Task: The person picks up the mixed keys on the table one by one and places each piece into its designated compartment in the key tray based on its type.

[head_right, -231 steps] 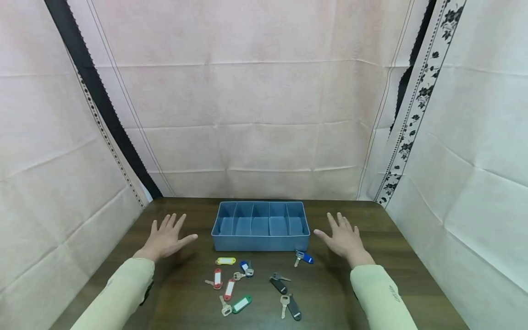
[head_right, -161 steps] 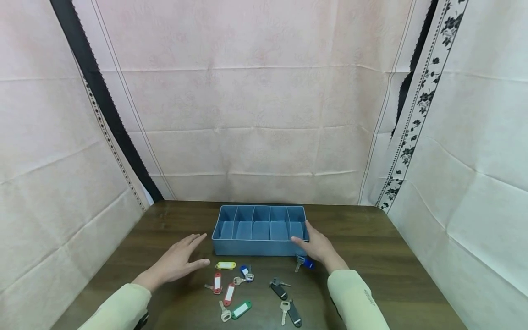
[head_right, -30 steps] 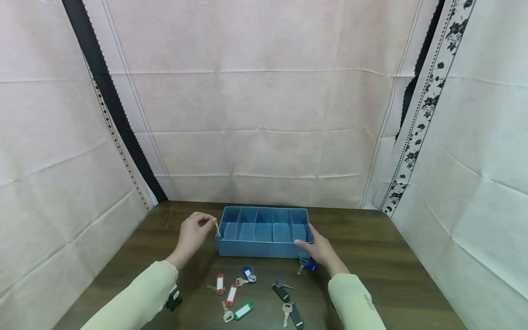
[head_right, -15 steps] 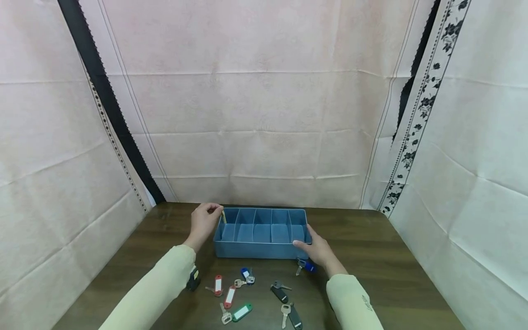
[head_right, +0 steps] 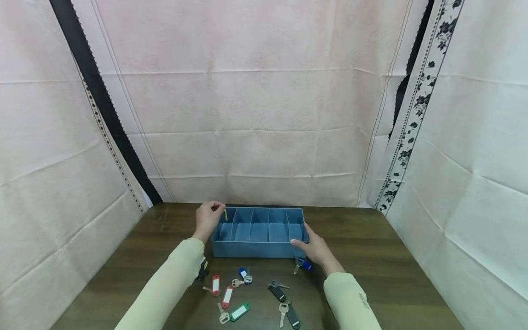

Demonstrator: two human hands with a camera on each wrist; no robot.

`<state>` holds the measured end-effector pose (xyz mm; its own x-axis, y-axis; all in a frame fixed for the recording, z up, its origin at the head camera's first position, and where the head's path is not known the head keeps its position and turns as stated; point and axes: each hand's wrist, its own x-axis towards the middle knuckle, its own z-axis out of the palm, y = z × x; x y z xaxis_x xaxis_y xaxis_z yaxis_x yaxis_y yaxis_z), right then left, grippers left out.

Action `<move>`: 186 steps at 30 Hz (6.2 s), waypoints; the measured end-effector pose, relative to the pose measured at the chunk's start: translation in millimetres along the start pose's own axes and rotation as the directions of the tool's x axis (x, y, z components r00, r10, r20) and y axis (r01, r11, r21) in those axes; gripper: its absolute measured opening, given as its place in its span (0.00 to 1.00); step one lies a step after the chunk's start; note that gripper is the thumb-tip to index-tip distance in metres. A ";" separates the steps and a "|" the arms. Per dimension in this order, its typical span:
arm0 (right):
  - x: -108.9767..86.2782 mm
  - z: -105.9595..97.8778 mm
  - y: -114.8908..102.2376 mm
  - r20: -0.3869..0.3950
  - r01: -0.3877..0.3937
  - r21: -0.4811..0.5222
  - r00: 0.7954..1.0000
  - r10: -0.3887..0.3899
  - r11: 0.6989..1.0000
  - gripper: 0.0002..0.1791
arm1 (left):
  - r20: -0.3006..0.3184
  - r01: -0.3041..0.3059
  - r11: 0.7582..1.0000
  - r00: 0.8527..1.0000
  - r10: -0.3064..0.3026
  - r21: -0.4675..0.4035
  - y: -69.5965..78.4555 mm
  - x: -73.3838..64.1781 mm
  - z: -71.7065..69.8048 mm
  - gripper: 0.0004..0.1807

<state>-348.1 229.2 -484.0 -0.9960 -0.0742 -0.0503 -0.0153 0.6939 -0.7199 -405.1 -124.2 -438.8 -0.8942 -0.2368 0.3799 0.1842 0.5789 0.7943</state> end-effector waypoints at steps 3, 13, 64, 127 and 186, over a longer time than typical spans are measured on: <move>-0.4 0.8 -0.3 0.000 0.010 0.003 1.000 -0.010 1.000 0.51 | 0.014 0.012 1.000 1.000 -0.013 0.024 -3.2 0.6 3.4 0.09; -1.9 -0.1 -0.5 -0.011 0.005 0.013 1.000 -0.004 1.000 0.54 | 0.093 0.024 0.999 0.995 -0.026 0.026 -3.3 1.6 4.3 0.14; -3.0 3.6 -1.6 -0.005 0.000 0.010 1.000 0.000 1.000 0.48 | 0.207 -0.153 0.988 0.967 0.149 0.002 -30.7 -42.2 -76.6 0.13; -6.8 1.9 -2.6 -0.017 0.012 0.024 1.000 -0.011 1.000 0.48 | 0.688 -0.199 0.969 0.684 0.243 -0.145 -69.7 -139.3 -60.8 0.06; -4.7 2.8 -0.7 -0.004 0.003 0.027 1.000 -0.002 1.000 0.54 | 0.537 -0.279 0.956 0.795 0.283 -0.090 -43.9 -123.2 -58.2 0.05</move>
<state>-343.2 227.1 -485.2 -0.9963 -0.0730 -0.0457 -0.0155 0.6742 -0.7384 -279.3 -165.9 -492.9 -0.8779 0.3941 0.2721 0.4624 0.5497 0.6957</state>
